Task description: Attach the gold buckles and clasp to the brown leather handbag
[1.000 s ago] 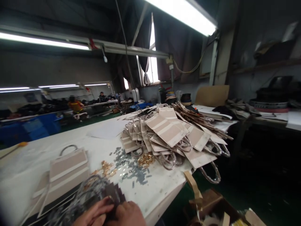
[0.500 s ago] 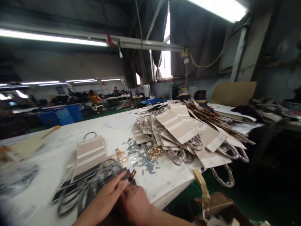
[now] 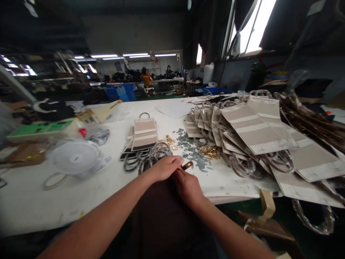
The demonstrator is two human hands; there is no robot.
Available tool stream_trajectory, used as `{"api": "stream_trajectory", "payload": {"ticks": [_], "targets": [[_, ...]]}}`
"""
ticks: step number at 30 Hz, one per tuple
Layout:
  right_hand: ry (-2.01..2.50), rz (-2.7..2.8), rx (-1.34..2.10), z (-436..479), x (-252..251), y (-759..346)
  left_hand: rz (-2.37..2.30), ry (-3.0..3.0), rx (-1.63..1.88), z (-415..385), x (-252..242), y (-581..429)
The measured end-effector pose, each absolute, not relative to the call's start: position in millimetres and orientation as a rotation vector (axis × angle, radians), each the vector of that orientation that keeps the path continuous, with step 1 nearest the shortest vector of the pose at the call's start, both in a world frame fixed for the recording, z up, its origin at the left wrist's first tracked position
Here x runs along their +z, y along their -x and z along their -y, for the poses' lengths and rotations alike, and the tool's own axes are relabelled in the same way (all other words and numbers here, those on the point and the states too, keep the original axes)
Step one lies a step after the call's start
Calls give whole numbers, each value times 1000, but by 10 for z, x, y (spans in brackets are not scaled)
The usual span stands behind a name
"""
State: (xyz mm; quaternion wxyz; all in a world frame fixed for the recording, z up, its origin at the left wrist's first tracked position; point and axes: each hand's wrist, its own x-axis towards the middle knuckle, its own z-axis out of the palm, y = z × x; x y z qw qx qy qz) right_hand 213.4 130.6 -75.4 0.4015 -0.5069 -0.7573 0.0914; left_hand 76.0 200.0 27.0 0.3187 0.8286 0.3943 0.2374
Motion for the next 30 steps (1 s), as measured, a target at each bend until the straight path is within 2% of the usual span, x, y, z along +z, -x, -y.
{"api": "stream_trajectory", "payload": {"ticks": [3, 6, 10, 14, 18, 25, 30], "targets": [[1301, 1627, 544, -1320, -696, -2144, -953, -2131, 560, -2044, 226, -709], [1346, 1333, 825, -1402, -685, -2211, -1009, -2111, 662, -1997, 131, -580], [1375, 1163, 1003, -1481, -649, -2378, -1160, -2442, 657, -1823, -29, -402], [1456, 1316, 845, -1464, -617, -2504, -1189, -2771, 402, -1728, -117, -408], [1492, 1412, 670, -1437, -643, -2552, -1267, -2796, 364, -1783, -122, -532], [1479, 1390, 757, -1345, -520, -2558, -1302, -2630, 531, -1870, -87, -577], [1411, 1408, 588, -1193, -394, -2515, -1220, -2595, 654, -1824, 32, -520]]}}
